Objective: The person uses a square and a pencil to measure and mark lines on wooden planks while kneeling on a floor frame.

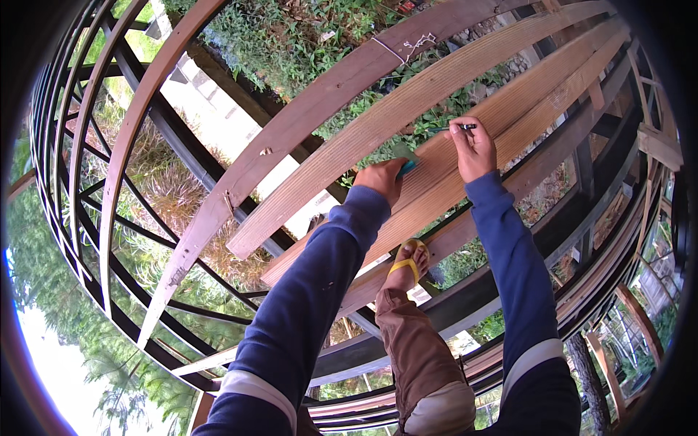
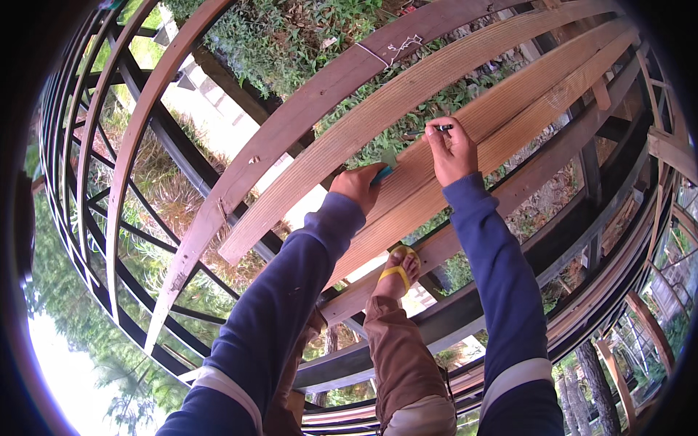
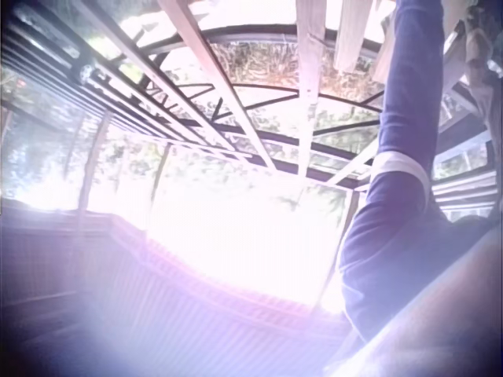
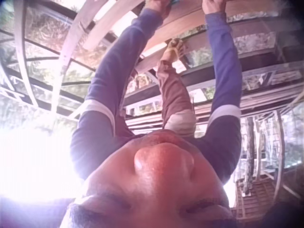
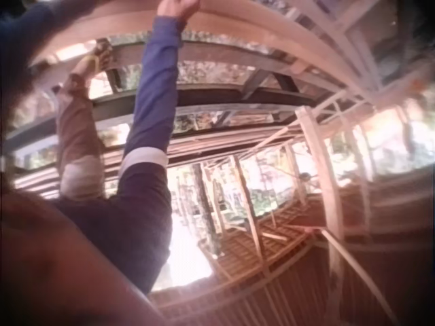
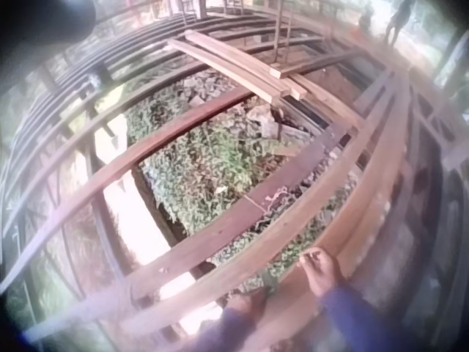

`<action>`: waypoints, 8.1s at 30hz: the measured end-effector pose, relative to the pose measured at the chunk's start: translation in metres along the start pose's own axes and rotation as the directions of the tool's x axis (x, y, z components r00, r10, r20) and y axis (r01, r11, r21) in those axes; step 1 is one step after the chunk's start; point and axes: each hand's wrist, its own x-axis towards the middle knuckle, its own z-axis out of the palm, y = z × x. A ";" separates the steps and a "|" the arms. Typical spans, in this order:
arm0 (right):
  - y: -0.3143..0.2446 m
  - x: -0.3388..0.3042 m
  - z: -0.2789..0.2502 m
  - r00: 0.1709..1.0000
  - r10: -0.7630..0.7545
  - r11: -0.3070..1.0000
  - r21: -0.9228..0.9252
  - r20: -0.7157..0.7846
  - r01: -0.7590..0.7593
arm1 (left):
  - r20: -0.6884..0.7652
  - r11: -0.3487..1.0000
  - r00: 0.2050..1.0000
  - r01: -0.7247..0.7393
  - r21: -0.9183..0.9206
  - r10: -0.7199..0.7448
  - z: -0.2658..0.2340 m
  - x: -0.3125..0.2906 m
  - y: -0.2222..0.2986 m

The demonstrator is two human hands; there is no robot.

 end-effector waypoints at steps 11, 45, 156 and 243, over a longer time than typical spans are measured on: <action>0.025 -0.001 0.006 0.998 0.065 0.988 0.136 0.012 -0.066 | 0.040 1.000 0.999 0.009 0.016 -0.010 -0.005 -0.007 0.003; 0.002 0.004 0.007 0.968 -0.172 0.928 -0.299 0.180 0.221 | -0.018 0.995 1.000 -0.014 0.099 0.015 0.007 -0.003 0.007; 0.025 -0.149 -0.013 0.862 0.366 0.926 0.231 -0.351 -0.299 | -0.002 0.997 0.999 -0.035 -0.074 0.035 0.057 -0.042 0.023; 0.033 -0.038 -0.020 0.975 0.084 0.852 -0.523 0.208 0.038 | 0.068 0.998 0.996 -0.058 0.034 0.056 0.060 -0.036 0.024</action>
